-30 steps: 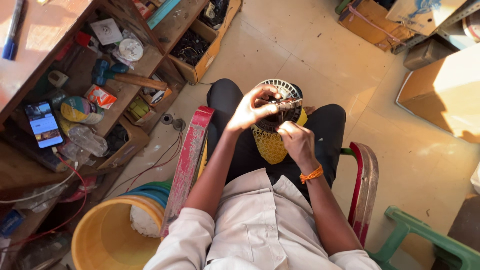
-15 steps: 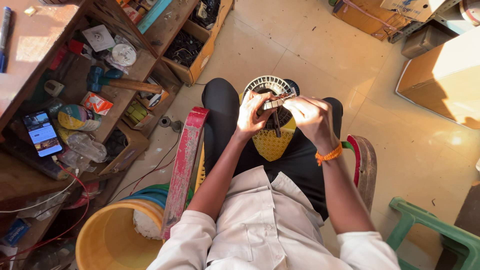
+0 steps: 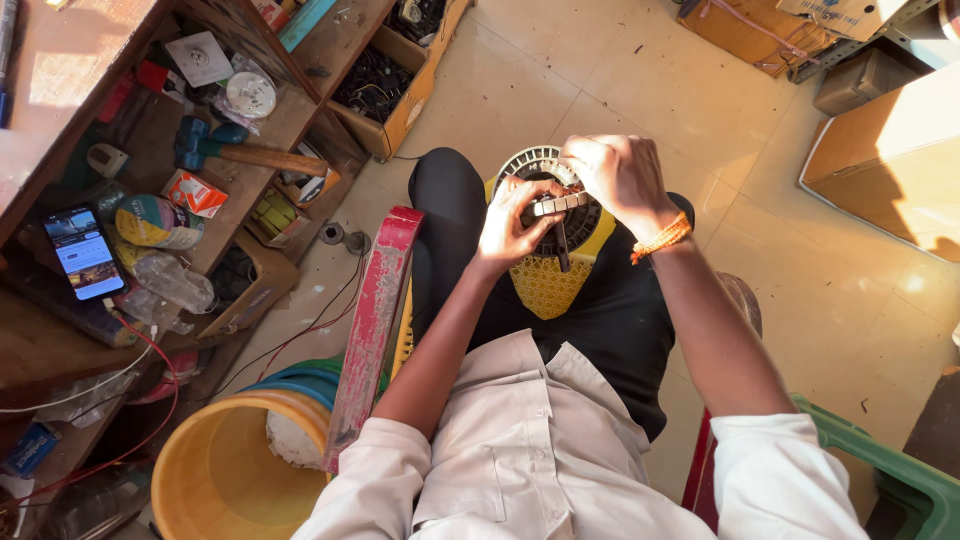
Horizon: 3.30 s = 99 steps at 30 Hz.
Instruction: The person sits on a chair and repeatedly taps a small metal component on an electrical stator with a pen. The person holds the stator on their lap and uses the pen to tap the component multiple times.
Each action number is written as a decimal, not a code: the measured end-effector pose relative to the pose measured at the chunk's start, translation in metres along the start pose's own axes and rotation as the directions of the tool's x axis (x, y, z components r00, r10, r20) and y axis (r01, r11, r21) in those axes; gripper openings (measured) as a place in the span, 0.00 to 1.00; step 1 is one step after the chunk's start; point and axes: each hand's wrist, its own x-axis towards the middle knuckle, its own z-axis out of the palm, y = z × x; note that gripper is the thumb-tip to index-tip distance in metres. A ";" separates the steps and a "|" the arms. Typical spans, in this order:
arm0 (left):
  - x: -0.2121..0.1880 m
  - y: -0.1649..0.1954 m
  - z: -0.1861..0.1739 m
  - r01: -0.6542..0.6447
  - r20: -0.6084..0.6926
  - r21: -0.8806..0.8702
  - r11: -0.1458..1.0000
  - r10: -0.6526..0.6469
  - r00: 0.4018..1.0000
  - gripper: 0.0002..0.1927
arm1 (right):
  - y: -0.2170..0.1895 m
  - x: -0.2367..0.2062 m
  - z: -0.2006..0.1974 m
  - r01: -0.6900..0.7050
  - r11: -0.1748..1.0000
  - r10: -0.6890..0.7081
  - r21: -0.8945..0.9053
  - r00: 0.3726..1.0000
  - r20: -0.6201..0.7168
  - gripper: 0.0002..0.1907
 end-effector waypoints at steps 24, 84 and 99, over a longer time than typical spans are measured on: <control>0.037 -0.026 -0.031 0.403 0.490 -0.698 0.592 -0.016 0.872 0.10 | -0.071 -0.058 0.027 -0.068 0.996 0.080 0.056 0.963 -0.258 0.03; -0.003 0.003 0.001 0.047 -0.043 -0.135 0.990 -0.053 0.998 0.18 | 0.011 0.001 0.007 0.163 0.981 -0.164 -0.109 0.987 0.000 0.03; 0.026 -0.022 -0.038 0.408 0.420 -0.650 0.641 -0.145 0.896 0.28 | -0.062 -0.030 0.002 -0.090 0.995 0.088 0.032 0.994 0.062 0.08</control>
